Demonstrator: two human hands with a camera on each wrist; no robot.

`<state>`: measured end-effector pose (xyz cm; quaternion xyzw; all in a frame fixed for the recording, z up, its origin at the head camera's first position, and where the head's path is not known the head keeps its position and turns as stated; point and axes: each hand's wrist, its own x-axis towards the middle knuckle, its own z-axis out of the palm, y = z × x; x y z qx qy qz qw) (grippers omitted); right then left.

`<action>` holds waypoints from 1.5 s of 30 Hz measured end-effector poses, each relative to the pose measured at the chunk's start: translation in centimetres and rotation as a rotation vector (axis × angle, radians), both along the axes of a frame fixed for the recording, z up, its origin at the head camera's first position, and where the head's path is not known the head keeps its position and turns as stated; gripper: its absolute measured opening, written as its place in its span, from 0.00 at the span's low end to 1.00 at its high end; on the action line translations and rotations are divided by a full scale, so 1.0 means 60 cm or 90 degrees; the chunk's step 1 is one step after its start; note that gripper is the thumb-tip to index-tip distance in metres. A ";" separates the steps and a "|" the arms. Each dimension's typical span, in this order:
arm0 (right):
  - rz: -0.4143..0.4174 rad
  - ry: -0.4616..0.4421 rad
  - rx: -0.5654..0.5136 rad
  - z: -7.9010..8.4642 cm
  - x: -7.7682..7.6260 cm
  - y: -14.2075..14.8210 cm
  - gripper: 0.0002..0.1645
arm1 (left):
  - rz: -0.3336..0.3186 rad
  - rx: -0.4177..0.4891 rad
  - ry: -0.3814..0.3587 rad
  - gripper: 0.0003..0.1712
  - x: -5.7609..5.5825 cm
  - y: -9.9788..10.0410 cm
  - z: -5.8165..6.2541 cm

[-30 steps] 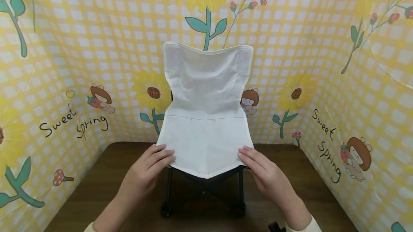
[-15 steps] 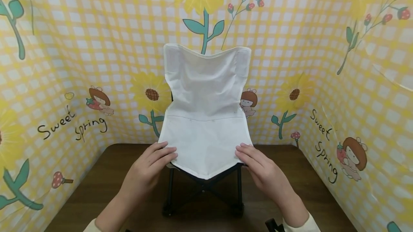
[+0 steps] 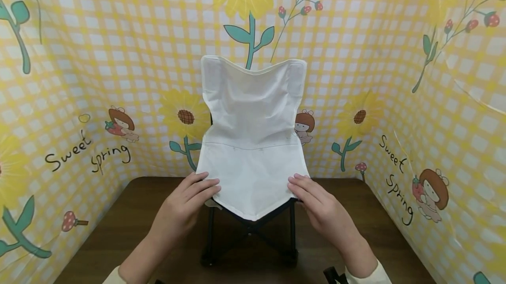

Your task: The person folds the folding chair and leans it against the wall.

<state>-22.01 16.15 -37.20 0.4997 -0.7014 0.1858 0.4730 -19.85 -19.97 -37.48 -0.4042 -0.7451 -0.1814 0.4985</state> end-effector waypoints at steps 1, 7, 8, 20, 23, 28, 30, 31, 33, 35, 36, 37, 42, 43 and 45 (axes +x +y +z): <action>-0.001 0.001 0.001 0.001 0.000 0.000 0.20 | 0.001 0.000 -0.002 0.22 0.001 0.000 0.001; -0.006 0.001 0.008 0.003 0.002 0.000 0.20 | 0.010 -0.001 -0.005 0.23 0.003 0.003 0.004; -0.004 -0.001 0.008 0.003 0.002 0.000 0.20 | 0.010 -0.001 -0.005 0.23 0.003 0.004 0.005; 0.053 -0.053 -0.014 -0.002 0.006 0.002 0.21 | 0.004 0.012 -0.002 0.22 0.006 0.014 0.010; 0.050 -0.062 -0.017 -0.002 0.009 -0.001 0.22 | 0.005 0.017 -0.003 0.22 0.006 0.016 0.011; 0.040 -0.061 -0.032 0.001 0.012 -0.008 0.22 | 0.005 0.023 0.001 0.21 0.006 0.020 0.014; 0.044 -0.054 -0.042 0.001 0.012 -0.012 0.21 | 0.001 0.024 0.003 0.22 0.006 0.022 0.015; 0.047 -0.050 -0.048 0.001 0.012 -0.014 0.21 | 0.000 0.024 0.005 0.21 0.006 0.023 0.016; 0.052 -0.046 -0.058 0.001 0.011 -0.017 0.21 | -0.004 0.025 0.004 0.21 0.006 0.024 0.018; 0.053 -0.047 -0.064 0.000 0.011 -0.019 0.21 | -0.008 0.027 0.001 0.21 0.006 0.026 0.018; 0.052 -0.049 -0.066 0.000 0.012 -0.021 0.21 | -0.009 0.028 -0.001 0.21 0.007 0.026 0.018; 0.050 -0.051 -0.067 0.000 0.012 -0.021 0.21 | -0.010 0.031 -0.003 0.21 0.007 0.027 0.018; 0.045 -0.059 -0.076 0.001 0.012 -0.026 0.20 | -0.015 0.043 -0.013 0.21 0.008 0.030 0.018; 0.047 -0.059 -0.079 0.001 0.012 -0.027 0.20 | -0.015 0.046 -0.014 0.21 0.009 0.031 0.017; 0.049 -0.054 -0.087 0.001 0.012 -0.029 0.20 | -0.011 0.051 -0.014 0.21 0.009 0.033 0.017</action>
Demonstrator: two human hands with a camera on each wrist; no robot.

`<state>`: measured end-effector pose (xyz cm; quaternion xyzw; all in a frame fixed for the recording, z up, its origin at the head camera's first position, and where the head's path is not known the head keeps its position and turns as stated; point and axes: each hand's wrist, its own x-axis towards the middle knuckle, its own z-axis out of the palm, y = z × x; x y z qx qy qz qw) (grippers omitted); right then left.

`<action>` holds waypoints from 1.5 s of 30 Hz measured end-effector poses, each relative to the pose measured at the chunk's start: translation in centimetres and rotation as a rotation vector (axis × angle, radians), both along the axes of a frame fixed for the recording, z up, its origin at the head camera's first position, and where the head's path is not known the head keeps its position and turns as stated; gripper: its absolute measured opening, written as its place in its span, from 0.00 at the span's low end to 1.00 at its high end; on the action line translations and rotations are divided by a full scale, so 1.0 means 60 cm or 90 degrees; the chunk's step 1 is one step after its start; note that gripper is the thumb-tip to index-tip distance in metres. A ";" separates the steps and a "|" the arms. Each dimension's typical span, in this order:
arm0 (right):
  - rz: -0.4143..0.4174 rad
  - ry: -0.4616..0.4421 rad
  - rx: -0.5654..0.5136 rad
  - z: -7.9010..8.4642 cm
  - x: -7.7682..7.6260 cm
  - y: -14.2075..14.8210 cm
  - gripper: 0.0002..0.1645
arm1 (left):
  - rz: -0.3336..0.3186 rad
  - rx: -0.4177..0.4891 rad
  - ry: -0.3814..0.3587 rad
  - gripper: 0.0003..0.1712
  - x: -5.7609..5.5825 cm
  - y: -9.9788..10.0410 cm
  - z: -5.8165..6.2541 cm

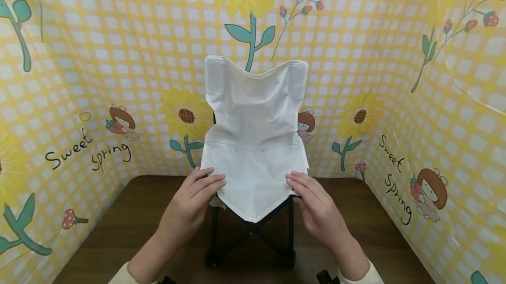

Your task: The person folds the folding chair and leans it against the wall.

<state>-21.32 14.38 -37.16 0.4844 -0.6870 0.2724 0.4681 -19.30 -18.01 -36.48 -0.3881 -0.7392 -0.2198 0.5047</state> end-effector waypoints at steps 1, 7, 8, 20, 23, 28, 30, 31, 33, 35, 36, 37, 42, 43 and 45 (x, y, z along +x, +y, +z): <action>0.000 0.001 -0.004 0.000 0.000 -0.001 0.20 | 0.003 0.002 0.000 0.21 0.000 0.001 0.000; 0.003 0.025 -0.032 0.001 -0.002 -0.010 0.19 | 0.013 0.008 0.004 0.21 0.000 0.003 0.001; 0.001 0.028 -0.035 0.001 -0.002 -0.011 0.19 | 0.014 0.005 0.003 0.21 0.000 0.002 0.001; -0.019 0.000 0.012 -0.001 0.000 0.001 0.22 | -0.024 -0.119 -0.027 0.25 0.005 -0.025 0.013; -0.029 0.006 0.029 0.000 0.000 0.003 0.22 | -0.026 -0.161 -0.009 0.26 0.003 -0.033 0.019; -0.021 0.029 0.014 0.003 -0.004 0.001 0.21 | -0.024 -0.175 0.038 0.25 -0.001 -0.030 0.025; -0.014 0.033 0.006 0.004 -0.005 -0.001 0.21 | -0.026 -0.162 0.051 0.25 -0.001 -0.025 0.026; -0.011 0.034 0.004 0.006 -0.005 -0.002 0.21 | -0.025 -0.155 0.057 0.25 0.000 -0.023 0.026; -0.006 0.035 0.001 0.009 -0.006 -0.005 0.20 | -0.021 -0.140 0.060 0.25 0.001 -0.018 0.026; -0.005 0.034 -0.001 0.012 -0.005 -0.007 0.20 | -0.019 -0.128 0.056 0.25 0.002 -0.015 0.027; -0.006 0.034 -0.001 0.013 -0.005 -0.008 0.20 | -0.017 -0.123 0.053 0.25 0.003 -0.013 0.026; -0.006 0.035 -0.001 0.014 -0.005 -0.009 0.20 | -0.014 -0.119 0.050 0.25 0.003 -0.012 0.026; -0.006 0.033 0.001 0.019 -0.004 -0.011 0.20 | -0.002 -0.119 0.041 0.26 0.003 -0.010 0.024; -0.004 0.032 0.004 0.020 -0.004 -0.011 0.20 | 0.002 -0.121 0.039 0.26 0.003 -0.010 0.024; 0.001 0.033 0.020 0.023 -0.003 -0.009 0.20 | 0.007 -0.122 0.038 0.26 0.004 -0.009 0.025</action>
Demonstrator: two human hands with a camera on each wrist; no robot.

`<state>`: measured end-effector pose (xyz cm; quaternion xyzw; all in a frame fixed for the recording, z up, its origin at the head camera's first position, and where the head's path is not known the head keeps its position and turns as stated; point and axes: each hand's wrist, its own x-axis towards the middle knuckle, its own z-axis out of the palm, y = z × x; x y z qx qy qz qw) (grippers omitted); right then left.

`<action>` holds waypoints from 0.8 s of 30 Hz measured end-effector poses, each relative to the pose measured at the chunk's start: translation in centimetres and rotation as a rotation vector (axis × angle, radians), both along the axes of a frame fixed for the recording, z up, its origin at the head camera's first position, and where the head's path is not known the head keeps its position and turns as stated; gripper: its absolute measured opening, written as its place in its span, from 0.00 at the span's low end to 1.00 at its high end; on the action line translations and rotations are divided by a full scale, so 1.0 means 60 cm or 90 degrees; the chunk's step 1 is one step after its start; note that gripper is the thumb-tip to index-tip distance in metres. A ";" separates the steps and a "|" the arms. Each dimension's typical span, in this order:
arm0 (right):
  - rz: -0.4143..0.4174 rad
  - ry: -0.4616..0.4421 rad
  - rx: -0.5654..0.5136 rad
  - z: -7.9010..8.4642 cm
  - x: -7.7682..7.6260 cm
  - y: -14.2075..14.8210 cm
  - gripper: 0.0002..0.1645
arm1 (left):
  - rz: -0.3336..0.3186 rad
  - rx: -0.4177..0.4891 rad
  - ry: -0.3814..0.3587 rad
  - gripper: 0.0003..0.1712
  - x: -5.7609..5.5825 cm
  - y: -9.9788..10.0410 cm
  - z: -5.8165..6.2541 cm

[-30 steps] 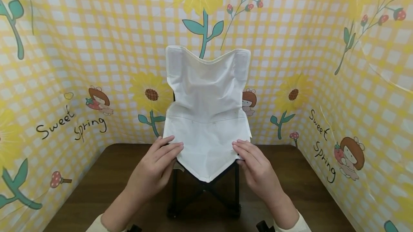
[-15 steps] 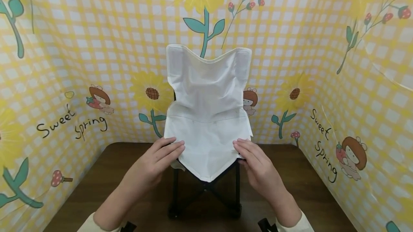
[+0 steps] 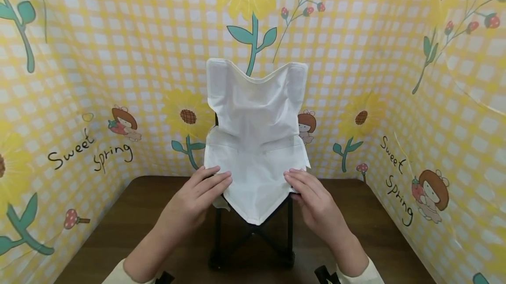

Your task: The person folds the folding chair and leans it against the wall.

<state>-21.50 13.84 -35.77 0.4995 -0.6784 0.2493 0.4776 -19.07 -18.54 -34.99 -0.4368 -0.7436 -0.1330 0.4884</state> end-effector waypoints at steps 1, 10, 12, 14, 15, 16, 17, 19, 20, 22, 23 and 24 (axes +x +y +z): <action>0.002 -0.003 0.014 0.001 0.000 0.002 0.20 | 0.002 0.001 0.000 0.26 0.001 0.001 0.000; -0.028 0.024 0.132 0.023 0.003 0.017 0.22 | 0.020 0.001 0.007 0.25 0.005 0.007 0.007; -0.055 0.047 0.140 0.027 0.005 0.016 0.22 | 0.020 -0.002 0.010 0.24 0.005 0.008 0.010; -0.073 0.064 0.143 0.032 0.006 0.015 0.22 | 0.018 -0.006 0.012 0.24 0.006 0.009 0.013; -0.079 0.070 0.145 0.034 0.007 0.015 0.22 | 0.018 -0.009 0.013 0.24 0.006 0.010 0.014; -0.084 0.075 0.148 0.035 0.008 0.015 0.22 | 0.016 -0.012 0.014 0.24 0.006 0.010 0.015; -0.083 0.076 0.150 0.037 0.008 0.015 0.22 | 0.014 -0.014 0.015 0.25 0.006 0.011 0.016; -0.083 0.078 0.161 0.040 0.009 0.016 0.22 | 0.013 -0.019 0.013 0.25 0.006 0.010 0.017; -0.085 0.077 0.169 0.041 0.009 0.017 0.23 | 0.014 -0.023 0.012 0.25 0.006 0.010 0.017; -0.087 0.073 0.188 0.042 0.010 0.020 0.25 | 0.016 -0.029 0.010 0.26 0.006 0.009 0.016; -0.089 0.071 0.197 0.042 0.010 0.022 0.26 | 0.018 -0.031 0.007 0.27 0.007 0.008 0.015; -0.092 0.069 0.207 0.042 0.011 0.023 0.29 | 0.020 -0.034 0.005 0.27 0.007 0.008 0.015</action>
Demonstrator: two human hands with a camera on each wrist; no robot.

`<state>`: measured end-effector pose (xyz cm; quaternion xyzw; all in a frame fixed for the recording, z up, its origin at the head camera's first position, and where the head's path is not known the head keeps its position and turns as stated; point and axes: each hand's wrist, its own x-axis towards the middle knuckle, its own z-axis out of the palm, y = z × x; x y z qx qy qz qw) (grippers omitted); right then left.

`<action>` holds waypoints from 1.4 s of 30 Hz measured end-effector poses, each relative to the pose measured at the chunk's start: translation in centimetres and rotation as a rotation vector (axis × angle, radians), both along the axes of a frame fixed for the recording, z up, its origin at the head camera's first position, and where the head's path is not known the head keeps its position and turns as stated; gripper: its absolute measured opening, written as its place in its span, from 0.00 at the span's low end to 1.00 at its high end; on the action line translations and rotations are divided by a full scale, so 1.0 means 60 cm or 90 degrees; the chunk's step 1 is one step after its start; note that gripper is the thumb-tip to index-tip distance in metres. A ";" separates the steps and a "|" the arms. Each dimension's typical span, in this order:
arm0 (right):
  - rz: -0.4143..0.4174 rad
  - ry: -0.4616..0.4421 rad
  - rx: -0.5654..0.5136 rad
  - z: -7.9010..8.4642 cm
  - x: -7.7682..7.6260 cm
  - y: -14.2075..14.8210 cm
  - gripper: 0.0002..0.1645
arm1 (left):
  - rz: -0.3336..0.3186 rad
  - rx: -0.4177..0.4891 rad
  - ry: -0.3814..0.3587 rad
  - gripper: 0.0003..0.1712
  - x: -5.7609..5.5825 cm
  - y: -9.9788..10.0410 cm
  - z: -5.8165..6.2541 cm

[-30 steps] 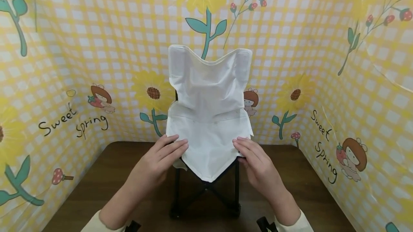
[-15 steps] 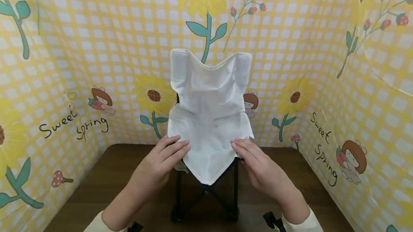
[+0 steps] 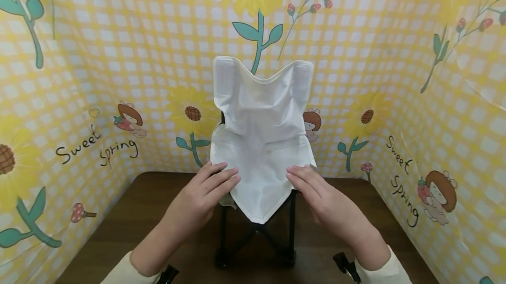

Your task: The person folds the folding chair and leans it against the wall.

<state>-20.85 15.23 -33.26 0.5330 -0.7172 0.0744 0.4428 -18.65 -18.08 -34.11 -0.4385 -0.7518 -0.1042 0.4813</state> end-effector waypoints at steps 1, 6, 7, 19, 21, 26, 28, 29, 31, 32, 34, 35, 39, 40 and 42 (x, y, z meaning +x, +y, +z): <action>-0.002 -0.003 0.007 0.000 0.000 0.002 0.30 | 0.001 -0.002 -0.002 0.27 0.000 0.000 0.000; -0.010 0.011 0.018 0.001 -0.002 0.006 0.36 | -0.007 -0.006 0.006 0.28 -0.003 0.007 0.000; -0.010 0.014 0.015 0.001 -0.002 0.006 0.35 | -0.009 -0.008 0.009 0.28 -0.004 0.008 0.001; -0.016 0.041 -0.009 0.007 -0.005 0.000 0.28 | -0.006 -0.025 0.009 0.29 -0.008 0.015 0.009; -0.017 0.032 -0.009 0.008 -0.006 -0.001 0.29 | -0.005 -0.027 0.013 0.28 -0.009 0.015 0.010; -0.009 0.019 -0.010 0.007 -0.010 -0.001 0.29 | 0.000 -0.040 0.020 0.27 -0.012 0.015 0.013; -0.004 0.010 -0.007 0.006 -0.012 0.000 0.31 | 0.004 -0.046 0.015 0.28 -0.012 0.014 0.013; -0.002 0.004 -0.004 0.006 -0.014 0.001 0.32 | 0.006 -0.049 0.009 0.29 -0.012 0.014 0.014; 0.004 -0.014 0.001 0.005 -0.016 0.003 0.37 | 0.009 -0.055 -0.006 0.32 -0.012 0.012 0.015; 0.005 -0.020 0.003 0.005 -0.017 0.004 0.39 | 0.009 -0.058 -0.014 0.33 -0.011 0.011 0.016; 0.010 -0.029 0.005 0.005 -0.018 0.006 0.42 | 0.010 -0.069 -0.029 0.36 -0.009 0.009 0.020; 0.013 -0.030 0.004 0.006 -0.019 0.006 0.40 | 0.012 -0.077 -0.036 0.37 -0.007 0.007 0.022; 0.034 -0.024 -0.005 0.011 -0.020 0.006 0.29 | 0.028 -0.127 -0.046 0.40 -0.002 0.001 0.034; 0.037 -0.023 -0.007 0.012 -0.020 0.006 0.28 | 0.032 -0.141 -0.045 0.41 -0.002 0.000 0.037; 0.038 -0.020 -0.012 0.014 -0.021 0.007 0.28 | 0.037 -0.161 -0.040 0.43 -0.003 -0.003 0.042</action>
